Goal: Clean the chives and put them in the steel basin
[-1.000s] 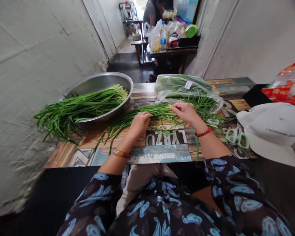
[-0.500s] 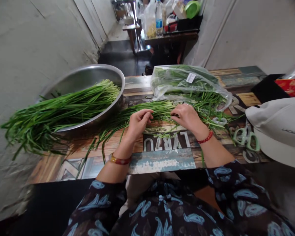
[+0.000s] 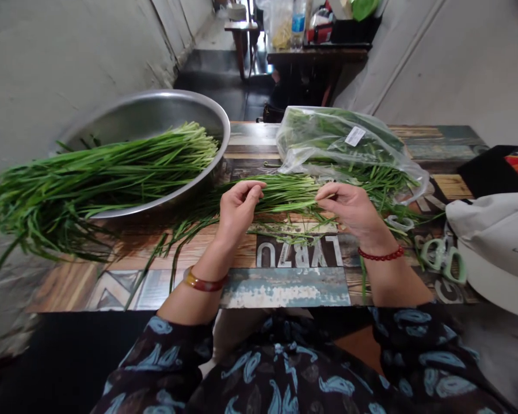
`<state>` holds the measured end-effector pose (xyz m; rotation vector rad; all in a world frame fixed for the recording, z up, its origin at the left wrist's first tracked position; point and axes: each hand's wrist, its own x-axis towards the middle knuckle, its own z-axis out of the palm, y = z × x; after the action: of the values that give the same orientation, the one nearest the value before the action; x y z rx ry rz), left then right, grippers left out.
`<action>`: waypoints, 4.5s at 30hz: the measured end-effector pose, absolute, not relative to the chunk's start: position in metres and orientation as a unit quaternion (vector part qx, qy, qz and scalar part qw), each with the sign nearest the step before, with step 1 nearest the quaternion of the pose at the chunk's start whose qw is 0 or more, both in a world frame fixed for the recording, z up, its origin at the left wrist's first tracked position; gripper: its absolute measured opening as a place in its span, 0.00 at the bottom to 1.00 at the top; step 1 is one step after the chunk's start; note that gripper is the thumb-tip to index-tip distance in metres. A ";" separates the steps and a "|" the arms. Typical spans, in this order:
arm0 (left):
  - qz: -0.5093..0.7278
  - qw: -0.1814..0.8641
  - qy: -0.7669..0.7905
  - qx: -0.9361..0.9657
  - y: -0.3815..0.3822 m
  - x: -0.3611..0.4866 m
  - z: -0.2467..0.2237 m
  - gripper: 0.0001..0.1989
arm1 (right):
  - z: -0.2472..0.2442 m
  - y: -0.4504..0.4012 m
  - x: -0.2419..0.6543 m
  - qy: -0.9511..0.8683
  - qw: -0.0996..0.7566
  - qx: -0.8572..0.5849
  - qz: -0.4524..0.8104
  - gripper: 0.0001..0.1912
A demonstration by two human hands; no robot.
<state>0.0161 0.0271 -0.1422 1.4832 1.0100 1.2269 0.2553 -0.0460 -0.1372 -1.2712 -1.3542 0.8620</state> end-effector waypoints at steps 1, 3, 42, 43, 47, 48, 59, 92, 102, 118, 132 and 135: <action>0.497 0.457 0.406 0.616 0.028 0.016 -0.144 0.10 | -0.138 -0.046 0.255 -0.564 0.531 -0.520 0.360 0.10; 0.491 0.434 0.398 0.642 0.028 0.015 -0.145 0.10 | -0.139 -0.046 0.256 -0.573 0.537 -0.507 0.356 0.09; 0.278 0.492 0.314 0.763 0.006 0.029 -0.131 0.15 | -0.138 -0.047 0.223 -0.726 0.459 -0.499 0.118 0.07; 0.277 0.503 0.313 0.757 0.006 0.029 -0.131 0.15 | -0.140 -0.046 0.223 -0.707 0.473 -0.505 0.146 0.08; 0.281 0.494 0.321 0.757 0.005 0.029 -0.130 0.15 | -0.151 -0.044 0.228 -0.572 0.545 -0.551 0.269 0.12; 0.282 0.482 0.326 0.763 0.005 0.029 -0.130 0.15 | -0.153 -0.043 0.230 -0.540 0.561 -0.560 0.284 0.13; 0.311 0.326 0.313 0.836 0.006 0.029 -0.137 0.09 | -0.139 -0.047 0.232 -0.730 0.425 -0.524 0.110 0.06; 0.308 0.243 0.304 0.868 0.004 0.029 -0.142 0.08 | -0.160 -0.042 0.221 -0.546 0.520 -0.545 0.366 0.16; 0.312 0.252 0.311 0.862 0.005 0.029 -0.142 0.09 | -0.156 -0.042 0.234 -0.521 0.568 -0.562 0.301 0.24; 0.393 0.337 0.360 0.777 0.019 0.017 -0.133 0.07 | -0.142 -0.049 0.236 -0.755 0.334 -0.498 0.264 0.13; 0.440 0.253 0.431 0.746 0.031 0.007 -0.133 0.12 | -0.167 -0.031 0.269 -0.632 0.447 -0.632 0.042 0.12; 0.343 0.198 0.405 0.824 0.028 0.009 -0.137 0.13 | -0.169 -0.029 0.269 -0.679 0.362 -0.639 -0.022 0.13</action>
<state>0.0092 0.0281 -0.1367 2.3069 1.1330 0.9598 0.2687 -0.0294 -0.1687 -1.6451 -1.7481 -0.0569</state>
